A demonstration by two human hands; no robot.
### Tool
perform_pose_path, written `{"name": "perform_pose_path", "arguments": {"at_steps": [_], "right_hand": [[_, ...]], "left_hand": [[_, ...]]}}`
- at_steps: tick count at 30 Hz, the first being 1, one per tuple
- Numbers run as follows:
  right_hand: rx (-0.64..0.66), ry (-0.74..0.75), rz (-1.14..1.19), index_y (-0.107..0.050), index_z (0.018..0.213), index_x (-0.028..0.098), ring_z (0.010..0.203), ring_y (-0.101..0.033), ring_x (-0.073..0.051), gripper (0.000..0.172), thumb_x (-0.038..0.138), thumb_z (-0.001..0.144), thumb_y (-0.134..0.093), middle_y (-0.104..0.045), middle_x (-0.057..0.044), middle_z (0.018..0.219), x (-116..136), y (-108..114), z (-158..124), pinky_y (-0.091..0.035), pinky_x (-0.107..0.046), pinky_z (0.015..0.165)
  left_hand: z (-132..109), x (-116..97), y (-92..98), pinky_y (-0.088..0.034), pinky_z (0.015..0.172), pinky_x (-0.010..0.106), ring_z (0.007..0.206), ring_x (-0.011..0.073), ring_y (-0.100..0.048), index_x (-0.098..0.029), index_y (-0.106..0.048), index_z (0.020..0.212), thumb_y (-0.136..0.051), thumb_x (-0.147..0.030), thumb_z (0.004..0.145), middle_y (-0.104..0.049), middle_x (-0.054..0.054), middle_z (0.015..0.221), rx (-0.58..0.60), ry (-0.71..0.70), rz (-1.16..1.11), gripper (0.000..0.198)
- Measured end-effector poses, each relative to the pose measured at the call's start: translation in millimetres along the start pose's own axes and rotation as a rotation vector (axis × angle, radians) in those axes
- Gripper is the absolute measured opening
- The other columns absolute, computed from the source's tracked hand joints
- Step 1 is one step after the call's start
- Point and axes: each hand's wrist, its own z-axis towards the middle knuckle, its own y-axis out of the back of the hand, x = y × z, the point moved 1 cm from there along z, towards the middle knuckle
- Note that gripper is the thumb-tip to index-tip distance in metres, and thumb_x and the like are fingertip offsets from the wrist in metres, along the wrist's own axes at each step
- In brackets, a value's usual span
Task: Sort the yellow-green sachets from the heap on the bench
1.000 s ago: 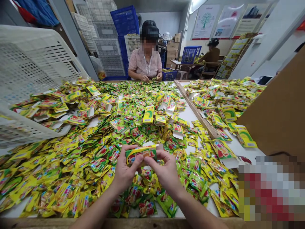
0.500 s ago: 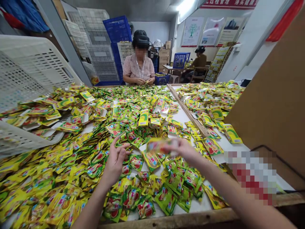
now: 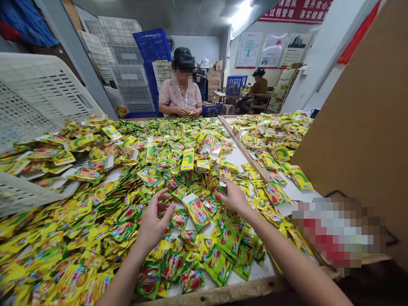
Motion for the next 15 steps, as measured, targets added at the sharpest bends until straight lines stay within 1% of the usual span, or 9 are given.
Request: {"name": "perform_pose_path", "arguments": {"at_steps": [2, 4, 6, 8, 10, 12, 14, 15], "right_hand": [[-0.010, -0.010, 0.013, -0.070, 0.087, 0.020, 0.084, -0.062, -0.027, 0.041, 0.011, 0.047, -0.076, -0.068, -0.004, 0.072, -6, -11, -1, -0.044, -0.040, 0.080], [-0.008, -0.031, 0.057, -0.070, 0.080, 0.021, 0.078, -0.062, -0.026, 0.034, 0.010, 0.048, -0.072, -0.065, -0.002, 0.064, -9, -13, 0, -0.044, -0.039, 0.077], [0.008, -0.061, 0.132, -0.068, 0.069, 0.020, 0.069, -0.061, -0.024, 0.021, 0.013, 0.049, -0.069, -0.064, -0.001, 0.060, -11, -9, 0, -0.045, -0.038, 0.072], [0.028, -0.100, 0.235, -0.066, 0.063, 0.020, 0.065, -0.061, -0.022, 0.013, 0.019, 0.050, -0.068, -0.065, -0.002, 0.061, -12, -4, -1, -0.046, -0.036, 0.067], [0.033, -0.142, 0.357, -0.065, 0.065, 0.019, 0.062, -0.061, -0.020, 0.015, 0.025, 0.052, -0.068, -0.067, -0.002, 0.064, -12, 3, -3, -0.047, -0.033, 0.062], [0.016, -0.187, 0.479, -0.063, 0.068, 0.019, 0.059, -0.061, -0.018, 0.019, 0.030, 0.052, -0.067, -0.066, -0.001, 0.064, -11, 10, -4, -0.047, -0.030, 0.056], [-0.010, -0.226, 0.589, -0.060, 0.067, 0.020, 0.054, -0.059, -0.016, 0.022, 0.030, 0.050, -0.067, -0.064, 0.001, 0.059, -10, 17, -4, -0.046, -0.028, 0.050], [-0.022, -0.239, 0.642, -0.058, 0.067, 0.020, 0.053, -0.059, -0.015, 0.023, 0.030, 0.048, -0.068, -0.063, 0.002, 0.057, -10, 21, -3, -0.046, -0.027, 0.049]], "left_hand": [[1, -1, -6.9, -0.052, 0.074, 0.035, 0.080, 0.0171, -0.063, -0.018, -0.050, 0.117, -0.050, -0.035, 0.086, -0.063, 0.007, 0.098, 0.049, -0.042, 0.011, 0.035], [3, -7, -19.2, -0.052, 0.076, 0.035, 0.083, 0.0178, -0.063, -0.018, -0.054, 0.111, -0.049, -0.031, 0.087, -0.063, 0.007, 0.096, 0.145, -0.113, 0.039, 0.028], [11, -14, -37.7, -0.050, 0.081, 0.036, 0.090, 0.0193, -0.062, -0.018, -0.054, 0.109, -0.051, -0.027, 0.085, -0.063, 0.008, 0.100, 0.261, -0.177, 0.104, 0.026], [23, -21, -61.1, -0.048, 0.085, 0.037, 0.097, 0.0210, -0.060, -0.017, -0.051, 0.114, -0.057, -0.024, 0.081, -0.063, 0.009, 0.104, 0.327, -0.176, 0.172, 0.034], [38, -25, -86.2, -0.046, 0.088, 0.039, 0.101, 0.0231, -0.059, -0.015, -0.049, 0.114, -0.061, -0.022, 0.078, -0.062, 0.012, 0.107, 0.314, -0.128, 0.208, 0.039], [54, -25, -108.7, -0.044, 0.088, 0.041, 0.101, 0.0257, -0.059, -0.015, -0.052, 0.106, -0.063, -0.020, 0.076, -0.063, 0.013, 0.103, 0.265, -0.081, 0.218, 0.032], [67, -25, -124.2, -0.043, 0.086, 0.043, 0.095, 0.0272, -0.060, -0.016, -0.054, 0.092, -0.063, -0.016, 0.074, -0.064, 0.011, 0.090, 0.223, -0.046, 0.205, 0.020], [71, -25, -128.2, -0.043, 0.085, 0.043, 0.092, 0.0270, -0.061, -0.017, -0.055, 0.085, -0.064, -0.014, 0.072, -0.063, 0.008, 0.082, 0.205, -0.031, 0.188, 0.016]]}}
